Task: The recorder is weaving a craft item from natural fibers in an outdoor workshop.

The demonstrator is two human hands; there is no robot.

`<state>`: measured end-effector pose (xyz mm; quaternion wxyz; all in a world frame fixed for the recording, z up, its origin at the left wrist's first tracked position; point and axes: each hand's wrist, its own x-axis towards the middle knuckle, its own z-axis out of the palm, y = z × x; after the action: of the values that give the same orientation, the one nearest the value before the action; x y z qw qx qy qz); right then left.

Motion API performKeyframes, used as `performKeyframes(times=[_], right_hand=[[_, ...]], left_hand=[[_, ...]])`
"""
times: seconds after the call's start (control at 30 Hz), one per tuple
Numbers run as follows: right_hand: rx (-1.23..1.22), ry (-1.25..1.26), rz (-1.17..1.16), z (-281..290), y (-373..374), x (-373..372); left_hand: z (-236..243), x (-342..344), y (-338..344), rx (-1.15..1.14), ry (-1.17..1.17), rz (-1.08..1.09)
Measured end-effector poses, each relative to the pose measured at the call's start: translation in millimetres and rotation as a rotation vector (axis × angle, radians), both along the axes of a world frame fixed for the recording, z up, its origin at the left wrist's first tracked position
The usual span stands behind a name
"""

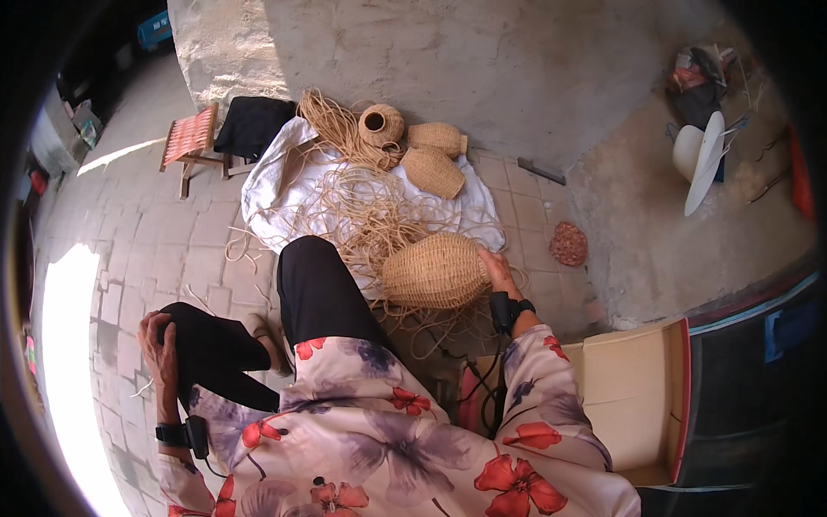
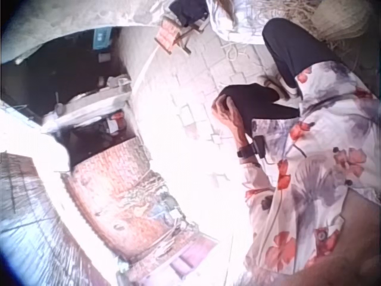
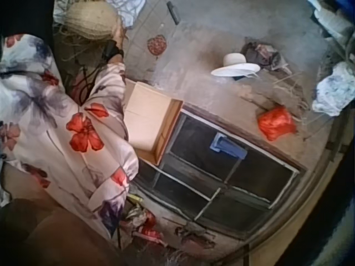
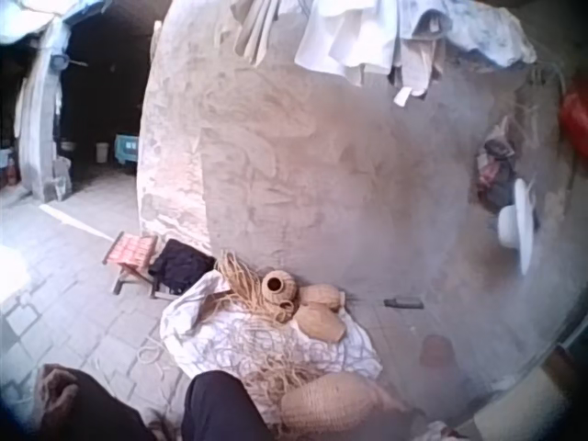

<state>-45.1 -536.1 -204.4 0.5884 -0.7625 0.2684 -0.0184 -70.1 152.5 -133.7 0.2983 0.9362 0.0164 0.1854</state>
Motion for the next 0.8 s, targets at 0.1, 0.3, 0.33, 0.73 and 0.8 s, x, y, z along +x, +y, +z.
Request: performKeyframes(times=[0.1, 0.3, 0.33, 0.73, 0.8], right_hand=[[-0.067, 0.031, 0.016, -10.1, -6.9, 1.3], [0.0, -0.005, -0.006, -14.4, -2.0, 1.2], [0.014, 0.01, -0.013, -11.9, 0.8, 1.1], [0.626, -0.327, -0.167, 72.2, 75.9, 59.3], [0.652, -0.356, -0.106, 107.0, 105.4, 67.3]], left_hand=[[0.1, -0.4, 0.8, 0.011, 0.009, 0.001], [-0.2, -1.9, 1.7, 0.007, 0.006, 0.012], [0.1, -2.0, 1.3, 0.006, 0.004, 0.011], [19.5, 4.5, -6.4, -0.007, 0.072, 0.012], [35.4, 9.8, -14.2, -0.025, 0.118, 0.018]])
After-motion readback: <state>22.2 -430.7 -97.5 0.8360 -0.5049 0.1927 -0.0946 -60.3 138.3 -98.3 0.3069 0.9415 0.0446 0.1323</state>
